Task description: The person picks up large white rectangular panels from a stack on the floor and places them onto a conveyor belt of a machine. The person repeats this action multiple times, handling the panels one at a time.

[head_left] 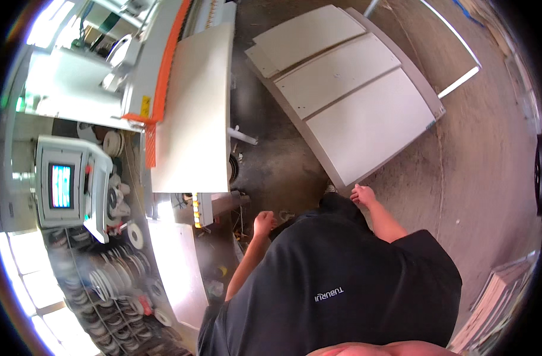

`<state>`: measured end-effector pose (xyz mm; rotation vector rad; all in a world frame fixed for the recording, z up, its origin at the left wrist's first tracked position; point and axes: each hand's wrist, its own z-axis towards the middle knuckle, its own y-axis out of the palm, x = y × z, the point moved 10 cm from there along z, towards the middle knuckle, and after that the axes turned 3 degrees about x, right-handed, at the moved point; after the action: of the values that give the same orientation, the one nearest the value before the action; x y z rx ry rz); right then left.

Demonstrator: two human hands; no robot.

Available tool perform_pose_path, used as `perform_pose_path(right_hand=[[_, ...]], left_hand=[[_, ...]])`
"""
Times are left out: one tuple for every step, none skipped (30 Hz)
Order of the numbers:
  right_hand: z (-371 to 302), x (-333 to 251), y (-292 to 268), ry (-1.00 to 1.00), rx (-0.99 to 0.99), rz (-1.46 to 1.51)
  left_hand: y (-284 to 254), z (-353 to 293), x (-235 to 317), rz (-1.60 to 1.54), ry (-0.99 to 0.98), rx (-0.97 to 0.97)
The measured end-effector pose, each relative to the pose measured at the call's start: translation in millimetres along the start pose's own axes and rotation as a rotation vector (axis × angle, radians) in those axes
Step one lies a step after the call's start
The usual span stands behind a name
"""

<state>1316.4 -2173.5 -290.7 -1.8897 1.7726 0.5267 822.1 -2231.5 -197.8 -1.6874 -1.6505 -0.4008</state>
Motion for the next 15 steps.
perform_pose_path(right_hand=[[0, 9, -12, 0.078, 0.025, 0.029], [3, 15, -25, 0.095, 0.047, 0.030], [6, 19, -39, 0.112, 0.068, 0.033], [5, 26, -47, 0.136, 0.084, 0.033], [2, 29, -58, 0.150, 0.111, 0.054], [7, 40, -61, 0.172, 0.124, 0.078], [8, 50, -65, 0.193, 0.137, 0.103], [12, 61, -70, 0.212, 0.155, 0.122], [14, 75, -68, 0.247, 0.159, 0.138], [17, 86, -68, 0.282, 0.161, 0.147], [19, 97, -70, 0.318, 0.172, 0.162], [21, 107, -67, 0.333, 0.181, 0.145], [22, 113, -63, 0.349, 0.187, 0.121], [28, 119, -62, 0.356, 0.198, 0.095], [33, 126, -60, 0.377, 0.216, 0.108]], left_hand=[[11, 8, -1, 0.078, 0.035, -0.027], [23, 8, 7, 0.154, 0.065, -0.051], [36, 14, 13, 0.239, 0.048, -0.096], [46, 16, 20, 0.275, 0.004, -0.136], [60, 22, 25, 0.307, -0.041, -0.175], [71, 27, 30, 0.341, -0.085, -0.214], [80, 43, 35, 0.459, 0.009, -0.246], [94, 54, 41, 0.488, 0.008, -0.292], [107, 67, 47, 0.520, 0.007, -0.339], [122, 81, 50, 0.545, 0.002, -0.386], [141, 93, 60, 0.575, -0.011, -0.429], [157, 104, 69, 0.608, -0.026, -0.473], [176, 119, 75, 0.635, -0.044, -0.515], [195, 147, 73, 0.785, 0.056, -0.571], [215, 174, 70, 0.934, 0.157, -0.628]])
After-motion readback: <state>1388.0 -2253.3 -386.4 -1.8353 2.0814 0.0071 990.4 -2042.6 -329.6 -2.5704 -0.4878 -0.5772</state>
